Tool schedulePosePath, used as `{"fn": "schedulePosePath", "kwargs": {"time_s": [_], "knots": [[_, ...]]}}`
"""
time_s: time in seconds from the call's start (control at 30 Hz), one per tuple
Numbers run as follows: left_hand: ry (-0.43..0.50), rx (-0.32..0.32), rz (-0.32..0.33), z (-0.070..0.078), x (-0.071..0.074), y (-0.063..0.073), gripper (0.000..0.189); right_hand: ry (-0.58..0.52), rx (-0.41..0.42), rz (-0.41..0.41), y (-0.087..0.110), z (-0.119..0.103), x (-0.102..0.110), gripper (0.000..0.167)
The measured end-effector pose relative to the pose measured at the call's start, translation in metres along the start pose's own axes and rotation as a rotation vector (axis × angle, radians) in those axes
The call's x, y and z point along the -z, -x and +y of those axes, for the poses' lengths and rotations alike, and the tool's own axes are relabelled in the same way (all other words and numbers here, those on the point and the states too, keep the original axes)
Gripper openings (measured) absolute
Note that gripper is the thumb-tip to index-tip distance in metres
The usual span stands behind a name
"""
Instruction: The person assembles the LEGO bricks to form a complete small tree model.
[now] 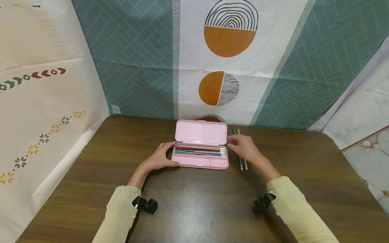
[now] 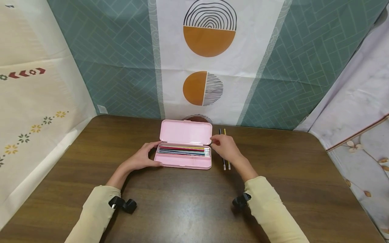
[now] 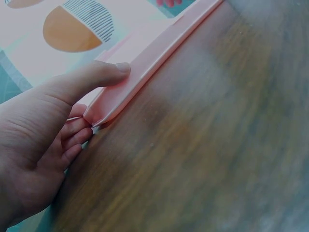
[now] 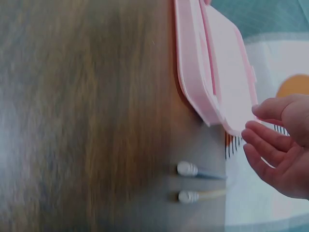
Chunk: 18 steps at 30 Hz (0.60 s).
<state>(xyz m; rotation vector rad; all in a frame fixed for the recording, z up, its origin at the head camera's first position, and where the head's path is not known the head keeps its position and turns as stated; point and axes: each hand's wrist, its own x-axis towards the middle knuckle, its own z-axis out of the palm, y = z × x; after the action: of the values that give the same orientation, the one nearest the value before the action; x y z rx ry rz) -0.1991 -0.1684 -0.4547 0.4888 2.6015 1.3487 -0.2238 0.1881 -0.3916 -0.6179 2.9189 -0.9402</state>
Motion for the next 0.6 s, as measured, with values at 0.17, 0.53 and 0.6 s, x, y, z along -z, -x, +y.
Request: {"fn": "schedulePosePath", "kwargs": {"time_s": [0.17,0.53,0.6], "knots": [[-0.004,0.001,0.002,0.0,0.0,0.0,0.097,-0.024,0.075,-0.039,-0.006,-0.013,-0.012,0.025],[-0.011,-0.005,0.0,0.0,0.0,0.0,0.097,-0.069,0.13,-0.123,-0.019,-0.032,-0.042,0.027],[-0.006,-0.003,0.0,0.0,0.0,0.0,0.097,-0.051,0.152,-0.122,-0.021,-0.033,-0.047,0.026]]}}
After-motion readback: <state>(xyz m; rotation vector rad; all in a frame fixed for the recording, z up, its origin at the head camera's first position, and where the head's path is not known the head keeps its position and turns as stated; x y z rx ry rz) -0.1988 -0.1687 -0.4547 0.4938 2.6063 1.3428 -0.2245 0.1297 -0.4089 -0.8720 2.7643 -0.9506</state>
